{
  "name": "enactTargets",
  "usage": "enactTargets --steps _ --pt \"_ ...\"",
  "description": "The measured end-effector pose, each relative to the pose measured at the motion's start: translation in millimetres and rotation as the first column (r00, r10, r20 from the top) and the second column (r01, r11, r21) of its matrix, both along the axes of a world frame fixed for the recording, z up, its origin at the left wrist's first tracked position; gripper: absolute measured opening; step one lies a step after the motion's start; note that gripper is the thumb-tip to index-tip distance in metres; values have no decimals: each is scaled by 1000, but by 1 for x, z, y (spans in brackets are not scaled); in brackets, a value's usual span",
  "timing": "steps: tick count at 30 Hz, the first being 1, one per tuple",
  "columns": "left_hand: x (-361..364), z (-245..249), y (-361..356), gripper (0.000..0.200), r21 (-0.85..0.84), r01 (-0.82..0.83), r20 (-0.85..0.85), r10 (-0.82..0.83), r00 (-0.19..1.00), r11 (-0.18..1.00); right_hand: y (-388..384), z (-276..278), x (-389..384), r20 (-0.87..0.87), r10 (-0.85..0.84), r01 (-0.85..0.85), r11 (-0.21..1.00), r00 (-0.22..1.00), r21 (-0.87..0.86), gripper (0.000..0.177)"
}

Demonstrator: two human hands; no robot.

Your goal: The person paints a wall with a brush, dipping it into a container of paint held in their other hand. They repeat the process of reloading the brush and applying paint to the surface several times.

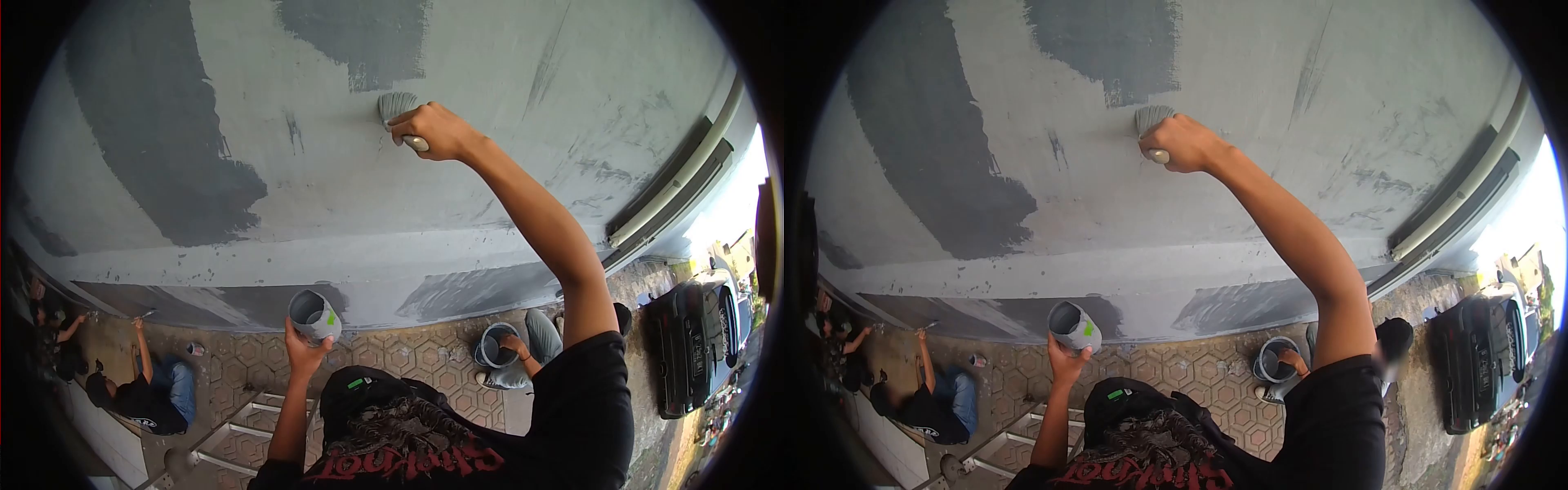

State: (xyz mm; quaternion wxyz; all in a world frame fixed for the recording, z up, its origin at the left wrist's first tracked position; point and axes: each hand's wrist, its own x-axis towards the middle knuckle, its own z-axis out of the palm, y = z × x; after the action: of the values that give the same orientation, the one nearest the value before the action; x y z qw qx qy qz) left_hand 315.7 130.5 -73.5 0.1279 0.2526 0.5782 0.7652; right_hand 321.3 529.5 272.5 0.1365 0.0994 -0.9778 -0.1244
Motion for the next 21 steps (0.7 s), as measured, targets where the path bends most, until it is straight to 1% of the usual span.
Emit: enactTargets --steps 2,4,6,7,8,9,11,12,14,15,17,18,19,20,21 --pt "0 -2 0 82 -37 20 -19 -21 1000 999 0 12 4 -100 104 -113 990 990 -90 24" --pt "-1 1 4 81 -25 27 -16 -27 999 999 9 54 1 -347 130 -143 990 929 -10 26" --pt "0 6 5 81 -30 40 -11 -40 999 999 23 107 -5 -430 102 -78 994 897 73 29" --pt "0 10 8 81 -18 35 -27 -35 999 999 32 124 -8 -484 155 -119 987 861 104 33" --pt "1 13 10 81 -4 29 -45 -29 999 1000 31 140 -11 -518 228 -119 965 824 235 30" --pt "0 12 12 81 -8 28 -51 -29 998 1000 26 149 -7 -610 292 -126 946 737 300 17" --pt "0 6 13 81 2 25 -35 -25 999 1000 18 164 -2 -699 289 -165 956 653 241 14" --pt "3 7 14 81 1 21 -29 -21 999 1000 19 157 -4 -696 291 -170 956 657 239 14" --pt "6 12 13 81 -30 53 7 -53 999 998 26 129 -9 -629 82 -42 996 773 78 30" --pt "7 12 13 81 -35 53 9 -53 999 998 28 111 -6 -582 248 -144 965 775 220 26" --pt "10 9 13 81 -23 55 0 -55 998 998 39 48 -13 -539 247 -122 958 805 258 23" --pt "11 8 12 81 -25 54 0 -54 999 998 35 21 -9 -478 169 -108 983 862 152 20" --pt "13 6 12 81 -27 48 -3 -48 999 998 28 -3 -2 -400 99 -87 995 911 49 17" --pt "19 5 13 81 -27 40 -4 -40 999 999 22 -22 4 -212 33 -31 999 977 10 19" --pt "22 6 12 81 -23 35 -2 -35 999 999 17 -38 8 -15 -33 33 999 999 -15 21"
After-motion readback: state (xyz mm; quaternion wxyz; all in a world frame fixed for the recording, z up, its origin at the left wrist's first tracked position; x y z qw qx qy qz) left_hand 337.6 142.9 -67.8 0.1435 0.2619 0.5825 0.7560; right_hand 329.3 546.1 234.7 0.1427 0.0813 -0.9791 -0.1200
